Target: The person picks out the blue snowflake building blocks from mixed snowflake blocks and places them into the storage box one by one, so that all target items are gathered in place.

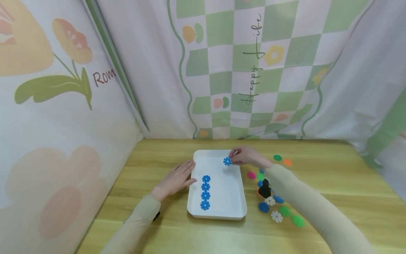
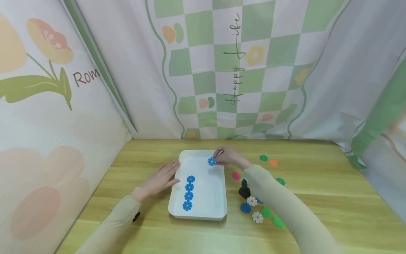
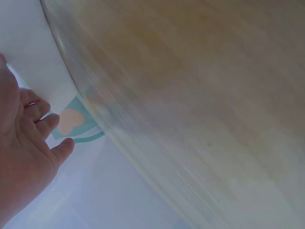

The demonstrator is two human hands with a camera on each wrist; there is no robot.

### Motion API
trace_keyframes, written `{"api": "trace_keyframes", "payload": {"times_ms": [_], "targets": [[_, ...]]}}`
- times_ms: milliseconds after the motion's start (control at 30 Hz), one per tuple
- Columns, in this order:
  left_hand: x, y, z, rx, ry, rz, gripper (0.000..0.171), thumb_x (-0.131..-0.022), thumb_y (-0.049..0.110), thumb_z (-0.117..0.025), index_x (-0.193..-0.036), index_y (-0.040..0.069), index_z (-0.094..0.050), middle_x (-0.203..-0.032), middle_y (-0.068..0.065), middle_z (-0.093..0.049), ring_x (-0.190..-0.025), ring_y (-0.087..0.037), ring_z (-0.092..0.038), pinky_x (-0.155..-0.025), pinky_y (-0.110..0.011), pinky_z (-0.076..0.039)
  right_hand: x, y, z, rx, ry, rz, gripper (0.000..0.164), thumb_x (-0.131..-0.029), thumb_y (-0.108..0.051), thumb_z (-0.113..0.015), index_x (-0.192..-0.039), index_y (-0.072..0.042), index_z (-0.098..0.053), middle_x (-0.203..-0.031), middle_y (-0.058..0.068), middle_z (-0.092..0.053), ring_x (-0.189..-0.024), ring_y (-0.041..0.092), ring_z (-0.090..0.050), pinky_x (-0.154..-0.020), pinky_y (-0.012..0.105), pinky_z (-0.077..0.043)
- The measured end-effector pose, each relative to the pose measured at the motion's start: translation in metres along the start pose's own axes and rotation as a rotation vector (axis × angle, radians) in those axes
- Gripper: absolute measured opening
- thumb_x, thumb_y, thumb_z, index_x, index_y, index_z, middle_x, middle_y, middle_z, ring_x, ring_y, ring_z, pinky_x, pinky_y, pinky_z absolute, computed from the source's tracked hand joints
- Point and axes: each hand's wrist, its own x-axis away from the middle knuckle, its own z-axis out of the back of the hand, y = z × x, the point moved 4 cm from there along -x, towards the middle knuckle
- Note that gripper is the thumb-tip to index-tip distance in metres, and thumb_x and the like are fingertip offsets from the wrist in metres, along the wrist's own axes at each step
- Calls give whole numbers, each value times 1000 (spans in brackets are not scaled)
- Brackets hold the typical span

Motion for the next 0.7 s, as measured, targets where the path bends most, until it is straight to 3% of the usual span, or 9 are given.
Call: {"api": "trace_keyframes", "payload": {"times_ms": [133, 367, 700], "targets": [[0, 0, 0, -1, 4, 3, 73, -104, 55, -35, -159, 9, -19, -167, -8, -19, -154, -26, -23, -125, -50, -26, -13, -7, -13, 23, 2, -16, 17, -94, -10, -64, -104, 3, -66, -93, 12, -73, -82, 15, -69, -78, 27, -59], [0, 0, -1, -4, 9, 6, 73, -104, 56, -34, -159, 9, -20, -166, -8, -20, -154, -26, -24, -124, -50, -26, -27, -13, -37, 49, -6, -24, 13, -93, -9, -66, -100, 1, -68, -91, 12, -73, -82, 21, -71, -80, 34, -61], [-2, 0, -2, 1, 2, 14, 73, -104, 55, -35, -159, 10, -20, -166, -7, -20, -154, -25, -24, -124, -49, -26, -39, -18, -63, 45, 27, -96, 5, -90, -6, -69, -89, -1, -68, -78, 6, -68, -67, 13, -65, -70, 27, -61]]}}
